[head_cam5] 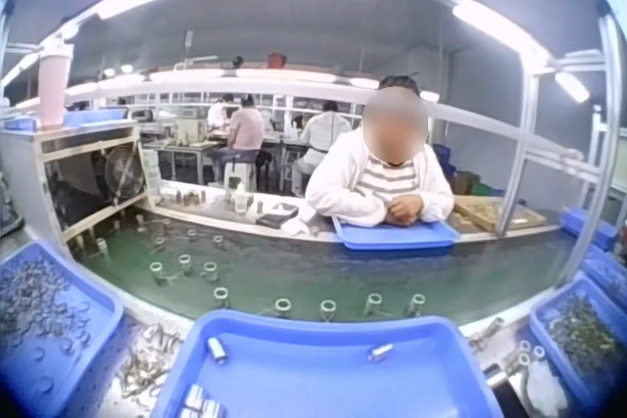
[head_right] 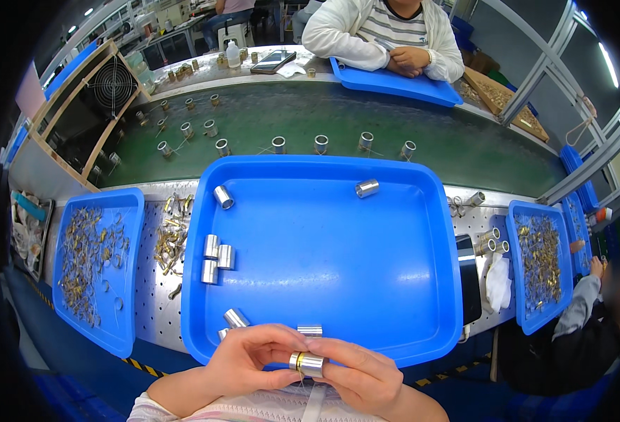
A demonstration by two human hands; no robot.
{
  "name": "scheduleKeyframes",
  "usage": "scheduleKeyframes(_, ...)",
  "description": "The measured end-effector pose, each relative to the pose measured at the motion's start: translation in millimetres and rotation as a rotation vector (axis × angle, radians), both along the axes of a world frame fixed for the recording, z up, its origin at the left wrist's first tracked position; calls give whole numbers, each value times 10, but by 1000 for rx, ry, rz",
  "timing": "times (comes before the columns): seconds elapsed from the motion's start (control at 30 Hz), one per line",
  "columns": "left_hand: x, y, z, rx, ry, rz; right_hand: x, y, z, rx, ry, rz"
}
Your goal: The person assembles small cylindrical metal parts by hand at a workstation. They pick up silver and gold-colored components from blue trays, fit them together, and place the finished assemblies into a central blue tray. The person also handles small metal rings and occasionally moves items between trays.
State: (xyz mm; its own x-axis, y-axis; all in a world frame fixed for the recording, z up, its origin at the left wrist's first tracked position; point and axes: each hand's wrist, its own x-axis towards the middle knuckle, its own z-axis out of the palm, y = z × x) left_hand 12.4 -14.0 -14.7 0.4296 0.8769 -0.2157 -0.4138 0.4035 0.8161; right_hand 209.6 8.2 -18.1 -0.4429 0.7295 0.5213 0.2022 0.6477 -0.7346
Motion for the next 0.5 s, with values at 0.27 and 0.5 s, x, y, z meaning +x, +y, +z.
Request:
scheduleKeyframes(0.27, 1, 31, -13, -46, -32, 3, -35, -46, 18, -67, 25, -52)
scheduleKeyframes(0.5, -32, 35, 12, -10, 18, 56, -52, 66, 45, 46, 153, 51)
